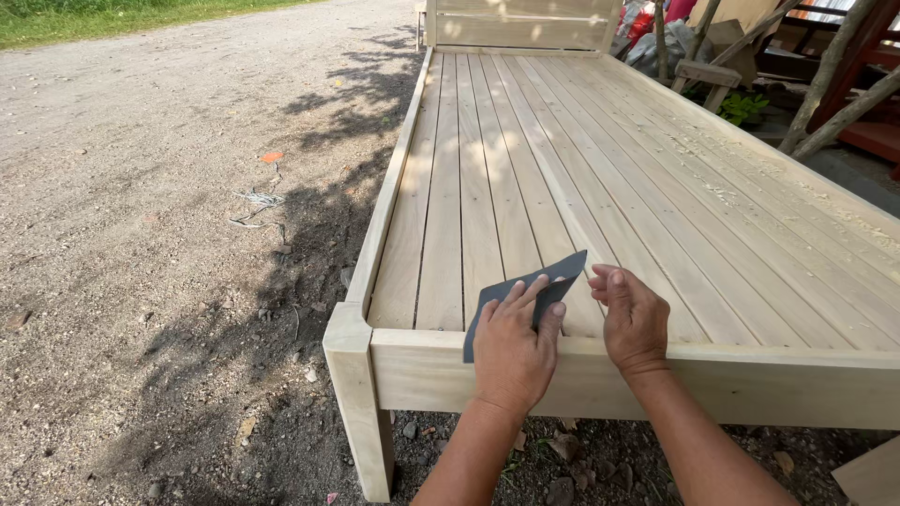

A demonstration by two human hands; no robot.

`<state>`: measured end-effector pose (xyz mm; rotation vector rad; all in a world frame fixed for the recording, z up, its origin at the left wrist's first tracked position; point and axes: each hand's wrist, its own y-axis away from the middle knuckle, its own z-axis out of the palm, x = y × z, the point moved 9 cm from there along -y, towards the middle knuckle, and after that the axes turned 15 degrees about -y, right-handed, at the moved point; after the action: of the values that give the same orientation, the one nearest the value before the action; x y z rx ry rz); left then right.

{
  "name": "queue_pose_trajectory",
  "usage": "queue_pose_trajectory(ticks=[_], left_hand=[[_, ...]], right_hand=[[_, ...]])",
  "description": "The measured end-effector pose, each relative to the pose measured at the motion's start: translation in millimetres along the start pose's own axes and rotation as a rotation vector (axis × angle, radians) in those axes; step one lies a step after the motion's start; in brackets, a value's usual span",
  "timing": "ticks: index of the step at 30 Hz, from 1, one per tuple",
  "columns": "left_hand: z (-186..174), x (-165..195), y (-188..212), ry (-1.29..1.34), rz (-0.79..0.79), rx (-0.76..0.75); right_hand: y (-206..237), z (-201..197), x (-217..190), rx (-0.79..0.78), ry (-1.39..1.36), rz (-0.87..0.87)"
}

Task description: The person sands the edges, corners, and slatted surface of a wooden bed frame by hand using a sheet of sandpaper. They work around the frame's corner posts and side rails, then move to the top edge and slats, smoothing the bare wood.

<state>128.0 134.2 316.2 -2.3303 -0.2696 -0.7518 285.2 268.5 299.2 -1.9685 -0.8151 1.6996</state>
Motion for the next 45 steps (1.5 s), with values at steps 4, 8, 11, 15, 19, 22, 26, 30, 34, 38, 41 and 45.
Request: queue_pose_trajectory(ticks=[4,8,11,15,19,22,26,30,34,38,41,45], left_hand=[[18.9,-20.2,-16.3,1.02,-0.44,-0.071],[37.4,-18.2,-29.6,1.785,-0.594,-0.021],[33.5,-37.6,-26.3,1.386,-0.671,-0.045],[-11.6,-60.0,-27.8,0.321,-0.405,-0.033],[-42.6,-65.0,-30.3,-0.535,-0.056,0.25],[-32.3,-83.6,-32.9,-0.485,-0.049,0.306],[-5.1,-102.9,-40.2,-0.521,-0.173,0.017],[-2.5,-102.2,-37.1,-0.652,-0.223,-0.25],[-15.8,-89.5,-36.9,-0.628,-0.221,-0.244],[-14.2,-84.3,-34.2,-0.622,-0.249,-0.282],[-14.4,-84.9,-33.3,-0.599,-0.293,-0.291],[-21.0,-89.1,-34.9,-0.559,-0.327,-0.267]], right_hand=[[-6.7,9.3,17.0,-0.155,-0.155,0.052],[4.4,32.5,24.1,-0.301,-0.725,0.397],[28.2,58.9,5.0,-0.243,-1.106,0.617],[27.3,44.9,-25.1,0.037,-1.199,0.696],[16.7,-34.8,-52.4,-0.022,-0.011,0.529],[47.3,21.6,-127.1,-0.332,0.79,-0.59],[89.1,82.6,-55.3,-0.616,0.778,0.079],[88.5,65.6,-36.0,-0.614,0.763,0.119],[55.7,-49.7,-3.4,-0.441,0.893,0.195],[35.7,-114.8,17.3,-0.297,0.991,0.307],[48.8,-73.4,13.4,-0.367,0.966,0.366],[80.0,38.4,-14.6,-0.585,0.704,0.162]])
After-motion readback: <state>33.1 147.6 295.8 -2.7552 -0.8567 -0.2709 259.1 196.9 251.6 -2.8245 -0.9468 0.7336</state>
